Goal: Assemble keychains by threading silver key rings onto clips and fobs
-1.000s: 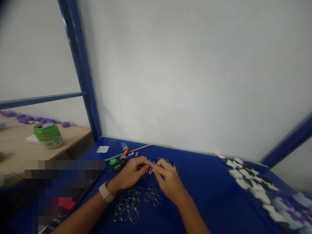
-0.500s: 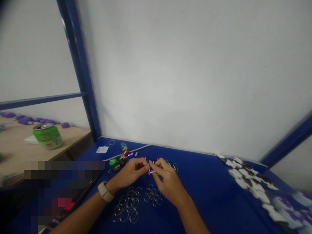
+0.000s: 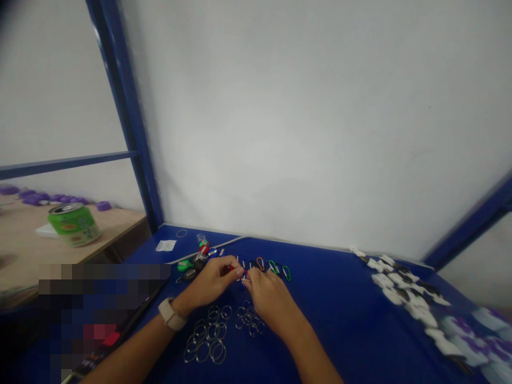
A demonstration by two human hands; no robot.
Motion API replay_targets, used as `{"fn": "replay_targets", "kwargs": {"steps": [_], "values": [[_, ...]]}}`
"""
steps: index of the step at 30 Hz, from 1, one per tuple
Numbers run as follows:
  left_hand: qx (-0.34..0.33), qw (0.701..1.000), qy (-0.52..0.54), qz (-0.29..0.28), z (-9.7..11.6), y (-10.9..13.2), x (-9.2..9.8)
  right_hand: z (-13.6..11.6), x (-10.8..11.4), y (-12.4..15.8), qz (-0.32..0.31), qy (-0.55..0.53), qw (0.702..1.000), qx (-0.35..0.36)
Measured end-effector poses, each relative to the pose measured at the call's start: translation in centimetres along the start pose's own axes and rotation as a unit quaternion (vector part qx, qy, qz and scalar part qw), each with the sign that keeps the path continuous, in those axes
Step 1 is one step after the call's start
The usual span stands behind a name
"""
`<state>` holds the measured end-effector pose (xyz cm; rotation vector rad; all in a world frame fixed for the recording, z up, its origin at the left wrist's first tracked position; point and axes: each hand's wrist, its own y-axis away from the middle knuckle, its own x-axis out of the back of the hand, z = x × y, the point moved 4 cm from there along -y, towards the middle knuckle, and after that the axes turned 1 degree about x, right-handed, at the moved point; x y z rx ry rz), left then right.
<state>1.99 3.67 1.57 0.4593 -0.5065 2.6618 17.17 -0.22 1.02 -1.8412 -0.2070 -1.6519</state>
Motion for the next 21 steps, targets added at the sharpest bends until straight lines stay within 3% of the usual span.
{"fn": "replay_targets", "kwargs": {"steps": [12, 21], "values": [[-0.001, 1.0, -0.006, -0.002, 0.03, 0.04, 0.08, -0.54, 0.64, -0.03, -0.083, -0.063, 0.993, -0.059], [0.018, 1.0, 0.025, -0.002, 0.55, 0.02, 0.25, -0.21, 0.95, -0.06, -0.035, -0.05, 0.994, -0.088]]}}
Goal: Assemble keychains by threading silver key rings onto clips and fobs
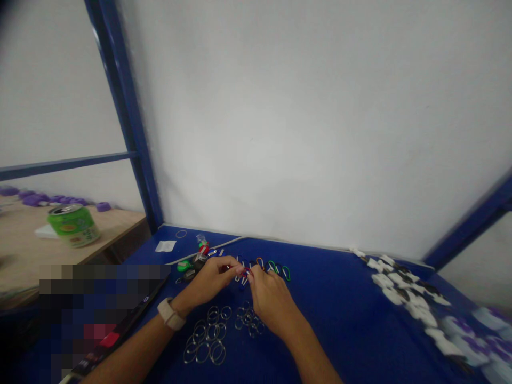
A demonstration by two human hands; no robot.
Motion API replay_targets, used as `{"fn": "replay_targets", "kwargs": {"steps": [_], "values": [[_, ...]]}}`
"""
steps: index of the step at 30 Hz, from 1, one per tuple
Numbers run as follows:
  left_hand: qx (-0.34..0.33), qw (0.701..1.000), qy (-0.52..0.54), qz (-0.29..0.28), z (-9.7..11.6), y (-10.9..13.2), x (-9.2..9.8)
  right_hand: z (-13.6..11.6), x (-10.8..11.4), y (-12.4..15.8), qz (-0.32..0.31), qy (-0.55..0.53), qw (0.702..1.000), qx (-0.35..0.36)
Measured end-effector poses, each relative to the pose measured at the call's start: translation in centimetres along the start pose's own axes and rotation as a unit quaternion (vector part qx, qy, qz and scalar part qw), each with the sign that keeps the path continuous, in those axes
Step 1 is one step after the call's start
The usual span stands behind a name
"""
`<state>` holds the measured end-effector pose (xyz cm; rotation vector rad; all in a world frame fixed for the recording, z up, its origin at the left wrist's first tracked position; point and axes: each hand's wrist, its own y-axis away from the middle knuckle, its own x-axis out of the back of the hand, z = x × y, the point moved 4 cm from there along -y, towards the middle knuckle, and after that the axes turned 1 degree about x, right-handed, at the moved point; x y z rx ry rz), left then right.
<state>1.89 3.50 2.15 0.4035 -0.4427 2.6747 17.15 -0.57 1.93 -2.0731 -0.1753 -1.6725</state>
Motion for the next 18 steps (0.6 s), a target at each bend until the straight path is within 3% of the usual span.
{"fn": "replay_targets", "kwargs": {"steps": [7, 18], "values": [[0.01, 1.0, 0.005, -0.01, -0.2, 0.02, -0.04, 0.39, -0.09, -0.01, 0.065, 0.035, 0.997, 0.009], [-0.003, 0.999, 0.001, -0.039, -0.71, 0.07, -0.37, 0.3, -0.12, -0.03, 0.096, 0.032, 0.995, 0.018]]}}
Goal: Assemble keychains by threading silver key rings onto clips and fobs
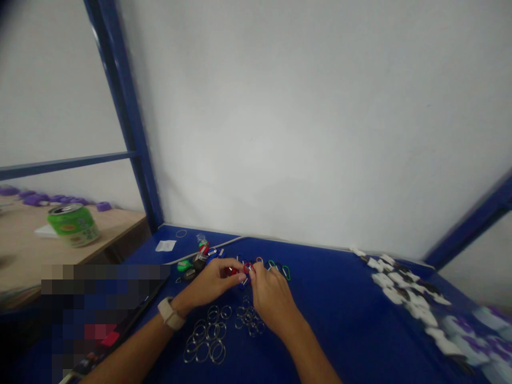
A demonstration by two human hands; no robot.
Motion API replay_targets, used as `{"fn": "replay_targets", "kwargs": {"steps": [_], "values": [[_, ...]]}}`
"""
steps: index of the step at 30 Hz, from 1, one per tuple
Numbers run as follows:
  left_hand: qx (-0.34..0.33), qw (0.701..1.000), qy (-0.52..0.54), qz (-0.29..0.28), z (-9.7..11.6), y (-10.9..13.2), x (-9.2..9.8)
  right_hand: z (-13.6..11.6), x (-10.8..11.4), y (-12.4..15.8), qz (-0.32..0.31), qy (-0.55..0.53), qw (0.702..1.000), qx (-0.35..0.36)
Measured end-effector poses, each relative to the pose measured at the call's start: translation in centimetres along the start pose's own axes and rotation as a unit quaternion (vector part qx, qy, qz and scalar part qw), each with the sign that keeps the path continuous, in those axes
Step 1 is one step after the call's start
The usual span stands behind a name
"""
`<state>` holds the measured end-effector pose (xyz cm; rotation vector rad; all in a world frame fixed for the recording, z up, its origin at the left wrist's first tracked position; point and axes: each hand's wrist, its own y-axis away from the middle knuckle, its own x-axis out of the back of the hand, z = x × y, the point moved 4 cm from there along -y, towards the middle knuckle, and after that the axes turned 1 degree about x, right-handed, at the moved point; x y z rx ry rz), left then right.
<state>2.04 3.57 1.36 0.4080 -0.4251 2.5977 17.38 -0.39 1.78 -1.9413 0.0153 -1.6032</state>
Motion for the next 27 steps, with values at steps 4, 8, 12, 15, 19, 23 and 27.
{"fn": "replay_targets", "kwargs": {"steps": [4, 8, 12, 15, 19, 23, 27], "values": [[-0.007, 1.0, -0.016, 0.0, 0.1, 0.1, 0.1, 0.4, 0.0, 0.0, 0.002, -0.05, 0.999, -0.017], [-0.014, 0.999, -0.035, -0.027, 0.1, 0.2, -0.1, 1.3, -0.4, 0.1, -0.009, -0.144, 0.987, -0.064], [-0.04, 0.996, -0.047, -0.068, 0.3, 0.3, -0.4, 1.9, -0.7, 0.1, -0.009, -0.177, 0.981, -0.083], [-0.04, 0.995, -0.064, -0.066, 0.4, 0.4, -0.5, 2.1, -0.7, 0.1, -0.009, -0.176, 0.98, -0.089], [-0.028, 0.995, -0.085, -0.033, 0.3, 0.4, -0.2, 2.5, -0.8, 0.0, -0.015, -0.169, 0.981, -0.095], [-0.016, 0.997, -0.067, 0.018, -0.5, 0.2, 0.3, 3.4, -1.1, 0.1, -0.014, -0.162, 0.982, -0.095], [-0.005, 0.998, -0.023, 0.063, -2.0, -0.2, 0.8, 4.3, -1.5, 0.1, -0.012, -0.128, 0.989, -0.07]]}}
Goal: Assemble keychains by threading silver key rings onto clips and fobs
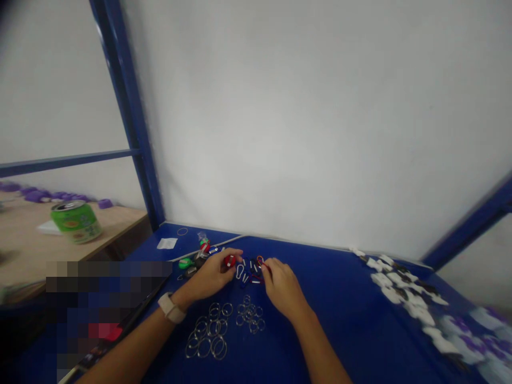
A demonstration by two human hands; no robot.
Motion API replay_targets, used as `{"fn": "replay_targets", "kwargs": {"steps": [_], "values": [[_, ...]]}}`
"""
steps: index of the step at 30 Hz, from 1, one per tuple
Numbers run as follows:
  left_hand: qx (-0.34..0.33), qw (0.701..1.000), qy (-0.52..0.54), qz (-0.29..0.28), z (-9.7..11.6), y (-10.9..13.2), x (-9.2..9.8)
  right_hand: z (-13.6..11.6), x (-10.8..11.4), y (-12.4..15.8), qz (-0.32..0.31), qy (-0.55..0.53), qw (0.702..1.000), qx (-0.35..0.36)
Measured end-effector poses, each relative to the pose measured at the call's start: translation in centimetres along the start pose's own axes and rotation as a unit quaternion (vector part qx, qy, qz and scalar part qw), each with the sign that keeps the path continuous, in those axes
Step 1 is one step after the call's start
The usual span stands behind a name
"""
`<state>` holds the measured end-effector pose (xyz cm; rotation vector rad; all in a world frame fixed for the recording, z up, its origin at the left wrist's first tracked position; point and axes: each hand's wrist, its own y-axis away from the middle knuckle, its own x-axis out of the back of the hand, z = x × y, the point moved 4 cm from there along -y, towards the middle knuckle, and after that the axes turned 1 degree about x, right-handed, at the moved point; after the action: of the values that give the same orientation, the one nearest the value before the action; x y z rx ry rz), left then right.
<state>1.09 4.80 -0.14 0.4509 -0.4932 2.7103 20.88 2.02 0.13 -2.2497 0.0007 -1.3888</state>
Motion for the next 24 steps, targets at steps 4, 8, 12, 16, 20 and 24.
{"fn": "replay_targets", "kwargs": {"steps": [4, 8, 12, 16, 20, 24], "values": [[0.013, 0.997, 0.073, 0.004, -1.0, -0.3, -0.2, 0.4, -0.5, -0.1, -0.027, 0.018, 0.999, -0.008], [0.016, 0.99, 0.139, -0.011, -0.9, -0.4, -0.5, 0.6, -1.0, 0.1, -0.044, 0.02, 0.999, -0.021], [0.032, 0.982, 0.183, -0.021, -0.6, -0.3, -0.7, 1.2, -0.9, 0.2, -0.009, 0.057, 0.997, -0.06], [0.036, 0.975, 0.216, -0.023, -0.2, -0.2, -0.7, 0.7, 0.0, 0.1, 0.063, 0.056, 0.994, -0.063], [0.018, 0.971, 0.236, -0.023, 0.4, -0.2, -0.6, -1.9, 0.3, 0.1, 0.067, -0.072, 0.995, -0.011], [0.016, 0.968, 0.248, -0.03, 0.7, -0.2, -0.6, -4.2, -1.0, 0.2, 0.011, -0.191, 0.981, 0.009]]}}
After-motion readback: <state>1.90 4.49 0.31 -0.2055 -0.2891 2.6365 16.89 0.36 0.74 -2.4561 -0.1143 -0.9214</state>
